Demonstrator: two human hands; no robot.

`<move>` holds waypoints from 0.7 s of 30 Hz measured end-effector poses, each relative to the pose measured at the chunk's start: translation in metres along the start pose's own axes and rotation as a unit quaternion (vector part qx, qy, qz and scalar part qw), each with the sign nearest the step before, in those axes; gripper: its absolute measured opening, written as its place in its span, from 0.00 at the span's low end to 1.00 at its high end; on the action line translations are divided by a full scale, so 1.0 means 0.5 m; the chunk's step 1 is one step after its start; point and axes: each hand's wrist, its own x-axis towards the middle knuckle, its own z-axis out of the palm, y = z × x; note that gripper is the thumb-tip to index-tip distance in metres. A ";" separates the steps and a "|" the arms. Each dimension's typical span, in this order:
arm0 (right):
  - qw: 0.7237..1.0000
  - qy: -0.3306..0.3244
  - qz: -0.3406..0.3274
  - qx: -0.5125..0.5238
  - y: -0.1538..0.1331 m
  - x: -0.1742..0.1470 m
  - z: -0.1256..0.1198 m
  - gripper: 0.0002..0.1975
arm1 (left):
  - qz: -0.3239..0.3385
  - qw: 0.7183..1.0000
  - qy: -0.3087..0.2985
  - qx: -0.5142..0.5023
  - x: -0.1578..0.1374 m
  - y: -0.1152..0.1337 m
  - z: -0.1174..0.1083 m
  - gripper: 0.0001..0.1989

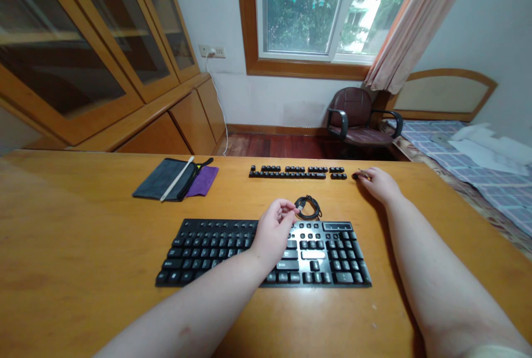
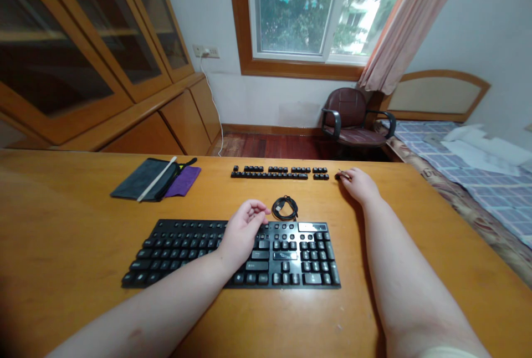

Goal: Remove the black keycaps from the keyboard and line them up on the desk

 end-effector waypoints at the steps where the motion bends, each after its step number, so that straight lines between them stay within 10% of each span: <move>1: 1.000 0.004 0.003 -0.001 0.001 -0.001 -0.001 0.16 | 0.000 1.000 -0.001 0.001 0.000 -0.001 0.000 0.03; 21: 0.999 0.008 0.034 -0.018 0.031 0.002 0.007 0.16 | -0.006 1.000 -0.003 0.008 0.000 0.000 0.000 0.03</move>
